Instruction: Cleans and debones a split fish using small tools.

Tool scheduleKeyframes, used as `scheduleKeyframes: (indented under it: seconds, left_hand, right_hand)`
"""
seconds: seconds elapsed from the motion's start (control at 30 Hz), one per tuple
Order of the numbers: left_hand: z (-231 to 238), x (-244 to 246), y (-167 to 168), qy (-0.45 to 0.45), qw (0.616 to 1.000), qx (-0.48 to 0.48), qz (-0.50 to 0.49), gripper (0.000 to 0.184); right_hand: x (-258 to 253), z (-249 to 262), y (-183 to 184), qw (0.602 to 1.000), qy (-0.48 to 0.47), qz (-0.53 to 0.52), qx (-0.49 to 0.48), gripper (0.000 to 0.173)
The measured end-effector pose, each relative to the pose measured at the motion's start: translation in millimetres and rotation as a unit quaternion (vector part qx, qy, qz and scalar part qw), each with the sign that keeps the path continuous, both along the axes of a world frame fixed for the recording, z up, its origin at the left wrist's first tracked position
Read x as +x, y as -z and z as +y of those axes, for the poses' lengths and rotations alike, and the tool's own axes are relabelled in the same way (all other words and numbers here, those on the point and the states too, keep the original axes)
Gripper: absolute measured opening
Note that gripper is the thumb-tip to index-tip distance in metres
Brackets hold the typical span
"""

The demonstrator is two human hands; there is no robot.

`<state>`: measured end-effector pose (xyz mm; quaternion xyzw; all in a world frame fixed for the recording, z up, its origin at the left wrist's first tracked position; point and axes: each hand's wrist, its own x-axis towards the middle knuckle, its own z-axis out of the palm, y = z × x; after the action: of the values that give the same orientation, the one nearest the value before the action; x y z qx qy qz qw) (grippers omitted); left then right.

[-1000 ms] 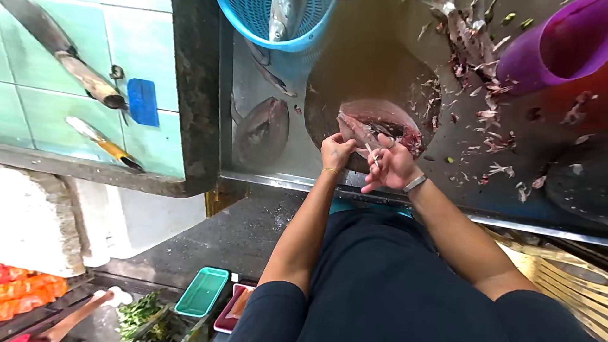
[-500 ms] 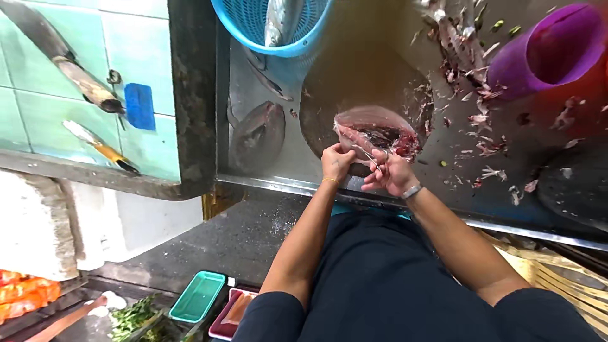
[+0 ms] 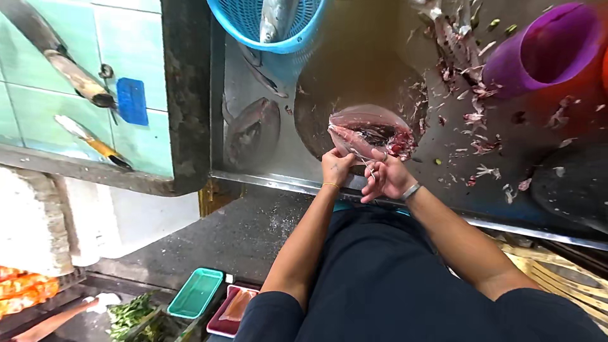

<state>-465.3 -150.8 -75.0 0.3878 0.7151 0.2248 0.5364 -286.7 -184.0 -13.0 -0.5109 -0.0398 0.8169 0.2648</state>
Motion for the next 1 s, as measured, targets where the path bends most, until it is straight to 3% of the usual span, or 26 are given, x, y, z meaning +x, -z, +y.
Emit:
scheduleKeyframes:
  seconds: [0.1,0.2,0.3,0.4,0.53,0.63,0.7,0.77,0.83,0.9,0.93,1.0]
  left_hand:
    - [5,6,-1,-0.009,1.0,0.008,0.0,0.019]
    - [-7,9,2,-0.018,1.0,0.007,-0.025,0.021]
    - [-6,16,2,-0.015,1.0,0.015,0.009,0.017]
    - [-14,17,0,-0.026,0.999,0.014,-0.019,0.02]
    - [-9,23,-3,-0.015,0.999,0.025,0.024,0.015]
    - [-16,22,-1,-0.018,1.0,0.022,0.006,0.02]
    - [-8,20,-4,0.001,1.0,0.022,0.013,0.021]
    - [11,6,-7,0.008,0.998,0.041,0.042,0.021]
    - [13,-12,-6,-0.015,0.998,0.039,0.047,0.026]
    - [23,-16,-7,-0.044,0.999,0.018,0.015,0.026]
    - [16,-11,-8,-0.051,0.999,-0.009,-0.008,0.025]
    - [6,2,-10,-0.075,0.995,-0.026,-0.061,0.023]
  right_hand:
    - [4,5,-5,0.997,0.05,-0.047,0.037,0.049]
    - [9,-3,-3,1.0,-0.003,0.028,-0.003,0.061]
    - [14,-2,-2,0.997,0.051,-0.039,0.035,0.05]
    - [19,-16,-2,1.0,-0.008,0.016,0.007,0.062]
    - [23,-14,-3,0.997,0.057,-0.036,0.031,0.049]
    - [25,-16,1,1.0,0.006,0.017,-0.003,0.058]
    - [31,-13,-8,0.989,-0.046,-0.092,0.104,0.043]
    - [54,-1,-31,0.922,-0.131,-0.209,0.3,0.025]
    - [83,-1,-57,0.877,-0.149,-0.264,0.372,0.025]
    - [102,8,-58,0.919,-0.045,-0.224,0.322,0.026]
    - [101,5,-53,0.945,0.009,-0.192,0.265,0.036]
    - [83,0,-43,0.968,0.027,-0.148,0.202,0.05]
